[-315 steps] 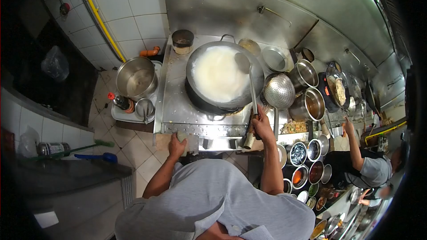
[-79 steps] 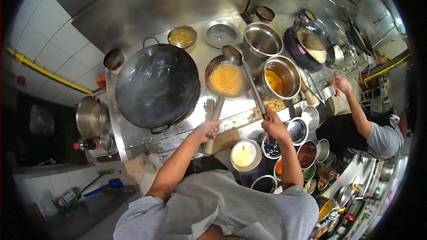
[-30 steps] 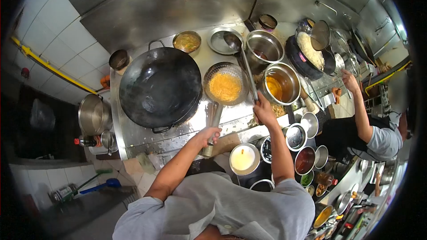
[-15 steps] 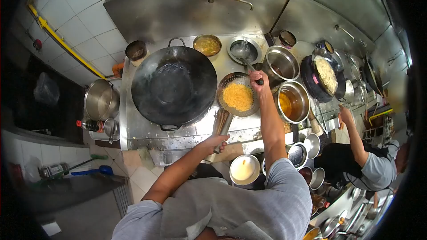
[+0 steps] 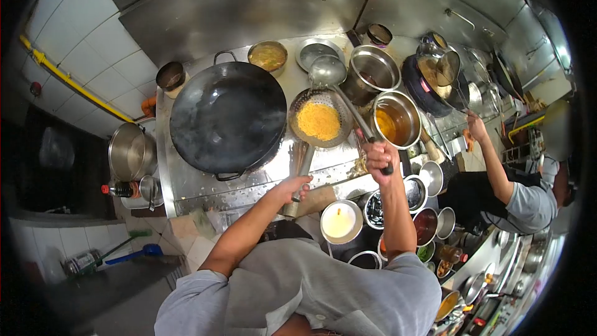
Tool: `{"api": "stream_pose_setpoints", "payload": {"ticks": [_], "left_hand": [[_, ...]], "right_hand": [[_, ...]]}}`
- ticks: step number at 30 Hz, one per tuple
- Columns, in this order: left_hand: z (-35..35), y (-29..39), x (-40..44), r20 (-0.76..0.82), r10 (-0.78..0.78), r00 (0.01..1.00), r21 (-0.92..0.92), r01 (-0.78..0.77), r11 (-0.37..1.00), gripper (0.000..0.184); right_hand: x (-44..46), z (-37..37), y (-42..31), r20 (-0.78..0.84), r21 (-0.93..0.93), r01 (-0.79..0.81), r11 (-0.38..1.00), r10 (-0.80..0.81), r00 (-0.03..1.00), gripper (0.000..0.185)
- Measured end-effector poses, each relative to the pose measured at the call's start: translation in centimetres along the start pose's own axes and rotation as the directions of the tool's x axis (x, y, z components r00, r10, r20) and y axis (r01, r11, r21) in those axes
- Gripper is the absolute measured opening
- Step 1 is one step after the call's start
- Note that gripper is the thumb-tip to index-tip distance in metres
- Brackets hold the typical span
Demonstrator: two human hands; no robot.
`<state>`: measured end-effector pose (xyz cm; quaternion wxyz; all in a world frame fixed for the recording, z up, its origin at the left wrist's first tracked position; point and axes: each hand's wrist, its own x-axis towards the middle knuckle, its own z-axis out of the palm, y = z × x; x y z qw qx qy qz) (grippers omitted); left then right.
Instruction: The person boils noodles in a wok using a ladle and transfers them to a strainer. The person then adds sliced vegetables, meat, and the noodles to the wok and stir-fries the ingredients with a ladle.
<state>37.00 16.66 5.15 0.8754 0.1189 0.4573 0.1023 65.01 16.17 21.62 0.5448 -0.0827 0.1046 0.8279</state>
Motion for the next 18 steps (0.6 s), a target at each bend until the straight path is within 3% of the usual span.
{"api": "stream_pose_setpoints", "payload": {"ticks": [2, 4, 5, 6, 8, 10, 12, 14, 16, 18], "left_hand": [[0.2, 0.3, -0.4, 0.015, -0.006, 1.0, 0.001, 0.006, 1.0, 0.017], [0.6, 0.5, -0.7, 0.028, -0.013, 1.0, 0.0, 0.013, 1.0, 0.016], [0.8, 0.5, -0.9, -0.002, 0.023, 1.0, 0.032, -0.023, 0.999, 0.015], [0.9, 0.5, -1.0, -0.03, 0.064, 0.997, 0.064, -0.062, 0.996, 0.015], [0.6, 0.3, -0.9, -0.005, 0.072, 0.997, 0.067, -0.071, 0.995, 0.015], [0.7, 0.4, -1.3, 0.026, 0.08, 0.996, 0.073, -0.082, 0.994, 0.016], [0.8, 0.5, -2.1, 0.026, 0.07, 0.997, 0.102, -0.072, 0.992, 0.016], [1.2, 0.3, -3.4, 0.029, 0.079, 0.996, 0.134, -0.082, 0.988, 0.015], [1.8, 0.2, -4.6, 0.035, 0.089, 0.995, 0.169, -0.094, 0.981, 0.014], [2.2, 0.2, -5.7, 0.034, 0.109, 0.993, 0.176, -0.113, 0.978, 0.013]], "right_hand": [[-2.7, -0.7, 1.2, -0.144, -0.068, 0.003, 0.998, -0.013, 0.989, 0.05], [-4.7, -0.9, 2.9, -0.273, -0.251, -0.002, 0.968, -0.069, 0.96, 0.029], [-5.7, -2.2, 3.1, -0.319, -0.337, -0.013, 0.941, -0.101, 0.942, 0.033], [-6.4, -2.5, 3.9, -0.304, -0.479, -0.03, 0.877, -0.134, 0.943, 0.039], [-7.6, -2.6, 5.8, -0.341, -0.811, -0.123, 0.572, -0.292, 0.893, 0.051], [-8.6, -2.8, 7.7, -0.344, -0.906, -0.187, 0.381, -0.4, 0.85, 0.067], [-9.8, -3.3, 9.1, -0.326, -0.944, -0.261, 0.201, -0.457, 0.828, 0.07], [-11.0, -2.5, 11.0, -0.309, -0.949, -0.296, 0.11, -0.523, 0.794, 0.072], [-11.9, -3.6, 12.6, -0.206, -0.949, -0.31, -0.058, -0.63, 0.749, 0.072], [-12.6, -3.9, 13.7, -0.172, -0.955, -0.287, -0.072, -0.653, 0.738, 0.072]]}}
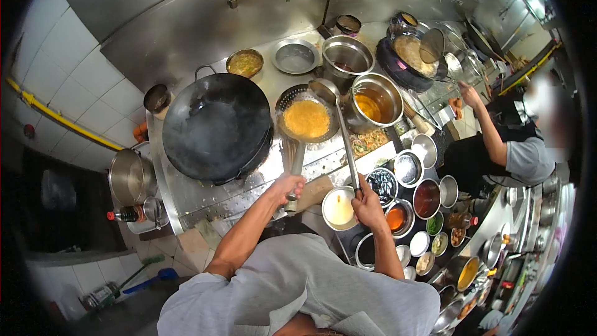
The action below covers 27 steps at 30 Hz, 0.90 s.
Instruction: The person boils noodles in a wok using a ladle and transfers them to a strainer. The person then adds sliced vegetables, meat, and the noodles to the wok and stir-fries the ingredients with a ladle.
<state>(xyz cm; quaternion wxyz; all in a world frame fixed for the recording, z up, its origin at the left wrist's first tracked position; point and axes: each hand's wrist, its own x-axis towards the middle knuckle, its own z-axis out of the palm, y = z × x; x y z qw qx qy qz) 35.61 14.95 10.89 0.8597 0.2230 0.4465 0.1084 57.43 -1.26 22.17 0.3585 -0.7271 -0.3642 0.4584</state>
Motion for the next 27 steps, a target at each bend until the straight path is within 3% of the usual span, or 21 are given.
{"api": "stream_pose_setpoints", "payload": {"ticks": [3, 6, 8, 10, 11, 14, 16, 18, 20, 22, 26, 27], "left_hand": [[0.8, 0.7, -1.6, 0.048, 0.042, 0.998, 0.036, -0.043, 0.998, 0.012], [2.5, 2.0, -4.4, 0.057, 0.111, 0.992, 0.109, -0.117, 0.987, 0.01], [2.9, 2.1, -5.9, 0.076, 0.179, 0.981, 0.19, -0.19, 0.963, 0.009], [2.8, 1.7, -6.7, 0.093, 0.235, 0.967, 0.262, -0.252, 0.932, 0.009], [2.7, 1.8, -6.9, 0.119, 0.227, 0.966, 0.193, -0.247, 0.95, 0.013], [2.0, 2.6, -6.7, 0.133, 0.2, 0.971, 0.149, -0.22, 0.964, 0.018], [1.6, 2.4, -6.7, 0.171, 0.101, 0.98, 0.02, -0.106, 0.994, 0.017], [0.9, 2.2, -6.4, 0.196, 0.115, 0.974, 0.069, -0.131, 0.989, 0.014], [1.9, 2.1, -8.5, 0.13, 0.156, 0.979, 0.127, -0.173, 0.977, 0.011], [1.7, 1.8, -8.9, 0.174, 0.18, 0.968, 0.14, -0.205, 0.969, 0.01], [1.4, 2.3, -8.3, 0.231, 0.174, 0.957, 0.121, -0.205, 0.971, 0.011], [1.6, 2.5, -8.2, 0.234, 0.156, 0.96, 0.094, -0.182, 0.979, 0.012]], "right_hand": [[-1.6, 0.9, -1.1, -0.1, -0.197, 0.112, 0.974, -0.134, 0.986, 0.076], [-3.6, 2.4, -4.0, -0.178, -0.061, 0.162, 0.985, -0.17, 0.969, 0.077], [-2.7, 3.6, -0.8, -0.242, -0.155, 0.308, 0.939, -0.338, 0.909, 0.078], [-2.8, 5.1, 0.0, -0.288, -0.289, 0.354, 0.889, -0.434, 0.854, 0.079], [-3.6, 5.8, 0.2, -0.275, -0.158, 0.246, 0.956, -0.282, 0.919, 0.078], [-5.9, 5.9, -2.5, -0.206, -0.053, 0.166, 0.985, -0.174, 0.963, 0.078], [-6.6, 6.4, -2.3, -0.238, -0.188, 0.209, 0.96, -0.251, 0.938, 0.077], [-6.7, 6.5, -2.4, -0.264, -0.272, 0.252, 0.929, -0.324, 0.908, 0.077], [-6.4, 7.1, -2.0, -0.287, -0.275, 0.229, 0.934, -0.307, 0.907, 0.078], [-6.5, 7.5, -1.5, -0.306, -0.282, 0.205, 0.937, -0.291, 0.906, 0.079], [-6.8, 7.6, -1.1, -0.254, -0.102, 0.233, 0.967, -0.251, 0.934, 0.078], [-7.7, 7.3, -2.4, -0.176, 0.119, 0.19, 0.975, -0.168, 0.97, 0.078]]}}
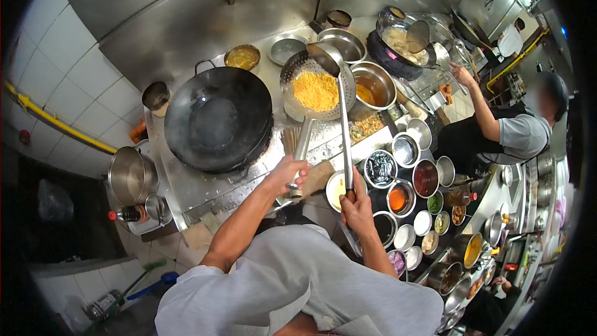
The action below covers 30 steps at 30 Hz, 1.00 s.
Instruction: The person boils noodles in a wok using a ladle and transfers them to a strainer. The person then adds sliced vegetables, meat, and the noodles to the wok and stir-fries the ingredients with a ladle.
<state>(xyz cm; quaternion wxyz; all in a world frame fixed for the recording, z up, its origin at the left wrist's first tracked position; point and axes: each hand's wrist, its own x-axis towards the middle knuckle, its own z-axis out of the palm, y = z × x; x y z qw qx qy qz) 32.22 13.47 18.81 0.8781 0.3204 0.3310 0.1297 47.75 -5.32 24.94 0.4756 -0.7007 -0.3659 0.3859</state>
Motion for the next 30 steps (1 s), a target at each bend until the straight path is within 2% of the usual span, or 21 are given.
{"api": "stream_pose_setpoints", "payload": {"ticks": [2, 3, 5, 6, 7, 9, 11, 13, 14, 15, 16, 17, 18, 19, 20, 21, 23, 24, 27, 29, 30], "left_hand": [[0.1, -0.1, -0.2, 0.003, -0.013, 1.0, -0.036, 0.013, 0.999, 0.012], [0.2, 0.0, -0.4, -0.014, -0.017, 1.0, -0.018, 0.017, 1.0, 0.013], [0.4, -0.2, -1.1, -0.048, -0.036, 0.998, 0.015, 0.037, 0.999, 0.013], [0.3, -0.1, -1.4, -0.052, -0.04, 0.998, 0.011, 0.041, 0.999, 0.013], [0.3, 0.2, -1.6, -0.006, -0.022, 1.0, -0.055, 0.022, 0.998, 0.011], [0.3, 0.6, -2.1, 0.037, 0.004, 0.999, -0.122, 0.001, 0.993, 0.009], [0.5, 0.8, -2.6, 0.0, 0.025, 1.0, -0.085, -0.024, 0.996, 0.009], [0.6, 1.0, -2.9, -0.009, 0.006, 1.0, -0.092, -0.007, 0.996, 0.009], [0.6, 0.9, -3.1, -0.022, -0.016, 1.0, -0.103, 0.014, 0.995, 0.008], [0.5, 0.7, -3.1, -0.019, -0.021, 1.0, -0.098, 0.019, 0.995, 0.008], [0.5, 0.5, -2.8, -0.031, -0.013, 0.999, -0.097, 0.01, 0.995, 0.008], [0.6, 0.3, -2.7, -0.042, -0.005, 0.999, -0.098, 0.001, 0.995, 0.008], [0.9, 0.7, -2.9, -0.034, -0.007, 0.999, -0.093, 0.004, 0.996, 0.008], [1.1, 1.2, -3.3, -0.056, 0.015, 0.998, -0.061, -0.018, 0.998, 0.01], [1.5, 1.7, -3.8, -0.08, 0.037, 0.996, -0.032, -0.04, 0.999, 0.013], [2.0, 2.1, -4.3, -0.079, 0.034, 0.996, -0.033, -0.037, 0.999, 0.013], [3.0, 2.7, -5.0, -0.096, 0.217, 0.971, 0.153, -0.201, 0.967, 0.016], [2.4, 2.6, -4.3, -0.068, 0.293, 0.954, 0.189, -0.276, 0.942, 0.019], [0.4, 1.8, -1.9, 0.005, 0.216, 0.976, 0.138, -0.214, 0.967, 0.019], [0.4, 1.6, -1.9, 0.017, 0.197, 0.98, 0.115, -0.197, 0.974, 0.016], [0.1, 1.4, -1.3, -0.006, 0.128, 0.992, 0.043, -0.128, 0.991, 0.014]], "right_hand": [[-0.8, -0.4, -1.6, 0.135, 0.312, -0.187, 0.932, 0.151, 0.979, 0.073], [-0.8, -0.8, -1.9, 0.135, 0.313, -0.184, 0.932, 0.148, 0.98, 0.073], [-1.1, -1.9, -1.9, 0.28, 0.519, -0.371, 0.77, 0.258, 0.925, 0.073], [-0.9, -2.4, -0.5, 0.299, 0.577, -0.396, 0.714, 0.265, 0.916, 0.069], [-0.9, -3.0, -0.4, 0.345, 0.691, -0.439, 0.574, 0.271, 0.899, 0.066], [-0.4, -4.3, 0.9, 0.346, 0.719, -0.453, 0.526, 0.295, 0.891, 0.065], [-0.1, -5.2, 1.1, 0.365, 0.716, -0.468, 0.519, 0.293, 0.884, 0.059], [0.1, -5.5, 0.0, 0.341, 0.626, -0.455, 0.634, 0.303, 0.89, 0.059], [0.3, -5.1, -1.0, 0.277, 0.514, -0.422, 0.747, 0.321, 0.906, 0.063], [0.4, -4.3, -1.3, 0.272, 0.519, -0.42, 0.744, 0.322, 0.907, 0.063], [0.5, -3.6, -1.7, 0.163, 0.317, -0.288, 0.904, 0.247, 0.955, 0.065], [0.5, -3.4, -1.9, 0.074, 0.075, -0.149, 0.986, 0.143, 0.987, 0.067], [0.7, -3.6, -1.9, 0.039, -0.088, -0.112, 0.99, 0.116, 0.993, 0.068], [0.9, -3.7, -1.4, 0.031, -0.087, -0.11, 0.99, 0.113, 0.993, 0.068], [1.2, -3.7, -0.7, -0.023, -0.256, 0.093, 0.962, -0.102, 0.995, 0.07], [1.4, -3.7, 0.0, -0.036, -0.425, 0.27, 0.864, -0.314, 0.949, 0.073], [1.1, -2.3, 0.7, -0.088, -0.376, 0.273, 0.886, -0.327, 0.941, 0.075], [0.6, -1.8, 1.3, -0.116, -0.281, 0.257, 0.925, -0.298, 0.948, 0.076], [-1.3, -0.9, -2.1, -0.077, 0.01, 0.134, 0.991, -0.133, 0.988, 0.074], [-1.9, -0.7, -2.1, -0.062, 0.026, 0.104, 0.994, -0.103, 0.993, 0.074], [-2.1, -0.9, -2.5, -0.037, 0.023, 0.081, 0.996, -0.08, 0.996, 0.074]]}}
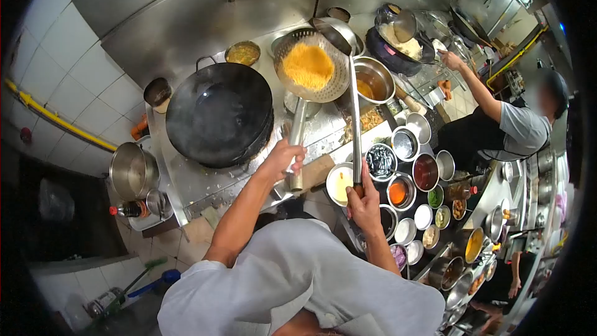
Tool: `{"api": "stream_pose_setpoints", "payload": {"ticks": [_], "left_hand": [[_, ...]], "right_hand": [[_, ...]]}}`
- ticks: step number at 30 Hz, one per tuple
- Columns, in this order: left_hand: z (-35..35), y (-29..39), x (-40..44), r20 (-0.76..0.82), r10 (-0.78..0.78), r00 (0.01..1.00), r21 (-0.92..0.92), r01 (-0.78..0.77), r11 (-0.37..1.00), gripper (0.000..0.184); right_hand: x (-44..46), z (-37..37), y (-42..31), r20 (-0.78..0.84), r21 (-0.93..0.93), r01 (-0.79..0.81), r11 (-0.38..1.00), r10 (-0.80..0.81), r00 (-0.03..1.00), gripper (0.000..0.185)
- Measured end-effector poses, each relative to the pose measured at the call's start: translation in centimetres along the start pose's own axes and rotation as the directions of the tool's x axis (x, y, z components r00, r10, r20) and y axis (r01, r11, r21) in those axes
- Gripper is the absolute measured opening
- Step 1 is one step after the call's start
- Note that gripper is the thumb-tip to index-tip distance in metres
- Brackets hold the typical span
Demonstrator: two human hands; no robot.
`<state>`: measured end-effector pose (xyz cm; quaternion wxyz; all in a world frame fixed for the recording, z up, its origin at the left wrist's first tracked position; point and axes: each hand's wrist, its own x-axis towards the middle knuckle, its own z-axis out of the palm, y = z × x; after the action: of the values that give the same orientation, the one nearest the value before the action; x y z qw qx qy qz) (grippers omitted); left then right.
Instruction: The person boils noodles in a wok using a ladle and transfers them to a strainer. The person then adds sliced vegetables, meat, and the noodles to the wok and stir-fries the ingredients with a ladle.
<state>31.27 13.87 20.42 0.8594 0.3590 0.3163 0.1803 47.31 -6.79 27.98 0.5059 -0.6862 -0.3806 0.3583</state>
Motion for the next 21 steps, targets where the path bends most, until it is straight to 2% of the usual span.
{"api": "stream_pose_setpoints", "payload": {"ticks": [1, 3, 5, 8, 11, 13, 15, 16, 17, 19, 20, 21], "left_hand": [[-0.2, 0.0, 0.6, -0.009, -0.059, 0.998, -0.07, 0.058, 0.996, 0.012], [-0.2, -0.7, 0.3, -0.031, -0.071, 0.997, -0.061, 0.069, 0.996, 0.009], [-0.3, -1.5, -0.2, -0.069, -0.131, 0.989, -0.058, 0.127, 0.99, 0.01], [0.3, -1.0, -1.5, -0.036, -0.091, 0.995, -0.017, 0.09, 0.996, 0.011], [0.0, -1.3, -1.1, -0.007, -0.036, 0.999, 0.002, 0.036, 0.999, 0.01], [-0.6, -1.4, -0.2, -0.012, 0.007, 1.0, 0.017, -0.007, 1.0, 0.01], [-0.9, -1.5, 0.6, -0.046, -0.08, 0.996, -0.056, 0.078, 0.995, 0.013], [-1.2, -1.4, 0.9, -0.013, -0.103, 0.995, -0.129, 0.101, 0.987, 0.014], [-1.0, -1.7, 0.9, -0.007, -0.1, 0.995, -0.131, 0.098, 0.986, 0.014], [0.2, -1.2, -0.6, -0.111, -0.018, 0.994, 0.035, 0.022, 0.999, 0.012], [0.3, -1.4, -0.7, -0.09, 0.046, 0.995, 0.139, -0.033, 0.99, 0.014], [0.2, -1.8, -0.5, -0.093, 0.043, 0.995, 0.138, -0.03, 0.99, 0.014]], "right_hand": [[-0.1, -0.1, -0.2, 0.002, -0.005, 0.003, 1.0, -0.003, 1.0, 0.074], [-0.1, -0.2, -0.6, 0.036, 0.081, -0.059, 0.995, 0.056, 0.998, 0.074], [0.2, -0.2, 0.4, 0.041, 0.082, -0.062, 0.995, 0.059, 0.997, 0.074], [0.9, 0.2, 2.7, -0.041, -0.219, -0.009, 0.976, 0.0, 0.999, 0.074], [1.3, 0.2, 3.7, -0.038, -0.324, -0.053, 0.945, 0.043, 0.998, 0.073], [1.2, 0.1, 2.3, -0.043, -0.3, -0.07, 0.951, 0.06, 0.997, 0.072], [1.3, 0.1, 2.0, -0.044, -0.313, -0.045, 0.949, 0.033, 0.998, 0.073], [1.4, 0.1, 2.1, -0.051, -0.374, 0.03, 0.927, -0.053, 0.997, 0.074], [1.4, 0.2, 1.9, -0.053, -0.38, 0.032, 0.925, -0.056, 0.997, 0.074], [1.4, 0.9, 1.5, -0.055, -0.111, -0.083, 0.99, 0.077, 0.995, 0.076], [1.4, 1.4, 1.4, -0.036, 0.003, -0.101, 0.995, 0.101, 0.994, 0.077], [1.4, 2.2, 1.6, -0.006, 0.116, -0.146, 0.982, 0.148, 0.989, 0.077]]}}
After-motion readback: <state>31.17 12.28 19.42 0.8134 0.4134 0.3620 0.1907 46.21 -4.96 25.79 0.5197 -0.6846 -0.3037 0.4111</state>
